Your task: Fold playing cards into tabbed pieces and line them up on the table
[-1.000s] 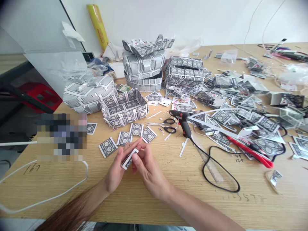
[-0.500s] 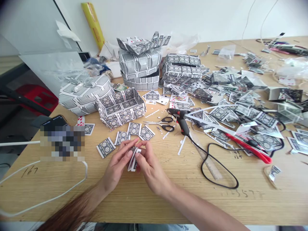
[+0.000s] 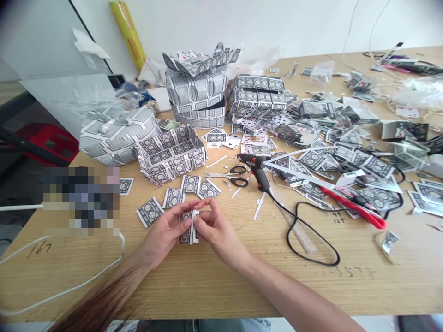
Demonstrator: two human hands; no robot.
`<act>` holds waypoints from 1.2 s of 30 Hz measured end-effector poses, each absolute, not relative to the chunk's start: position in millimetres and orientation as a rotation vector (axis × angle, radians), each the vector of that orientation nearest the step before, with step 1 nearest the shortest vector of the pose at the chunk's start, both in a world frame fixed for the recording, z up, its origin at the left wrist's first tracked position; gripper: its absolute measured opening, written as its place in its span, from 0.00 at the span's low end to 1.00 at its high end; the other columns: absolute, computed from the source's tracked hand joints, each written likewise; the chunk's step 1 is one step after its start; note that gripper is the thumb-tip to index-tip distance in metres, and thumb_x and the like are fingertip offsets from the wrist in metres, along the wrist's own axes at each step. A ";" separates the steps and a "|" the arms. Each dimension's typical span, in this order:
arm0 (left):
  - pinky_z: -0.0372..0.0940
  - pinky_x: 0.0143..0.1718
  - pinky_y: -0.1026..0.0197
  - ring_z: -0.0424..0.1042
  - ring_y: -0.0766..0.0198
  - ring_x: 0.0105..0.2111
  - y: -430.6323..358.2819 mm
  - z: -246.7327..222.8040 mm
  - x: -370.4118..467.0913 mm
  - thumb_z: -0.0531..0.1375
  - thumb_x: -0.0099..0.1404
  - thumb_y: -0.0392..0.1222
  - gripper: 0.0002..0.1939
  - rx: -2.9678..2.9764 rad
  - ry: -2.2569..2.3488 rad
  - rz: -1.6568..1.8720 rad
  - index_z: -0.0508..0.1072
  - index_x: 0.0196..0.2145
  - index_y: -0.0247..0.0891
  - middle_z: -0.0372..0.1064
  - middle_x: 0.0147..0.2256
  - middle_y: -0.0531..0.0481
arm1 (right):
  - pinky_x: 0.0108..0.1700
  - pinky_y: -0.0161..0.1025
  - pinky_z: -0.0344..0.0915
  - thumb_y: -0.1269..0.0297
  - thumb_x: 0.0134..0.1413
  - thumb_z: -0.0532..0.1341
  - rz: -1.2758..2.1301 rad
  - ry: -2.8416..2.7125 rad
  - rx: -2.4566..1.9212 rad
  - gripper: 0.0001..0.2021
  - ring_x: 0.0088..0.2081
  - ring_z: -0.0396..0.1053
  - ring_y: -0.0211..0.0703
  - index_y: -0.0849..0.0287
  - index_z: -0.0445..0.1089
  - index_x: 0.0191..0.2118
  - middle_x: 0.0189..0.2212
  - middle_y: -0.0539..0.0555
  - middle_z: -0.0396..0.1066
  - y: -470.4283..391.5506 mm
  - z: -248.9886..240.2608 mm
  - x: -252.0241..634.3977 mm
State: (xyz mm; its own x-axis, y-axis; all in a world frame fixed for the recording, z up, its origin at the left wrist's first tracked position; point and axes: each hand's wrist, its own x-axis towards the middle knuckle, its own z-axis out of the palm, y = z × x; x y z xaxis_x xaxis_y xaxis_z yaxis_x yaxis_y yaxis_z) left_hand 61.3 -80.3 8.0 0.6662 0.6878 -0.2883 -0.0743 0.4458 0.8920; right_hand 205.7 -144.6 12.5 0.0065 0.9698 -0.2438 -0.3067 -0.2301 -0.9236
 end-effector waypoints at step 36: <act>0.62 0.32 0.70 0.65 0.73 0.29 -73.9 2.9 60.4 0.68 0.55 0.44 0.18 0.905 0.855 0.797 0.75 0.45 0.41 0.70 0.31 0.55 | 0.38 0.36 0.69 0.54 0.58 0.61 1.358 -1.157 -1.323 0.13 0.35 0.73 0.40 0.58 0.66 0.41 0.33 0.52 0.74 -148.2 9.3 209.6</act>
State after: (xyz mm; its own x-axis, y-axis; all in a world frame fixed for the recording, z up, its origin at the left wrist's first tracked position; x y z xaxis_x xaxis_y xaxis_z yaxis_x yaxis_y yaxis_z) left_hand 60.4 -73.9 2.9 0.4322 0.8583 -0.2766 -0.2153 0.3961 0.8926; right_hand 209.6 -148.2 9.3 -0.0356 0.9849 -0.1696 0.0115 -0.1693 -0.9855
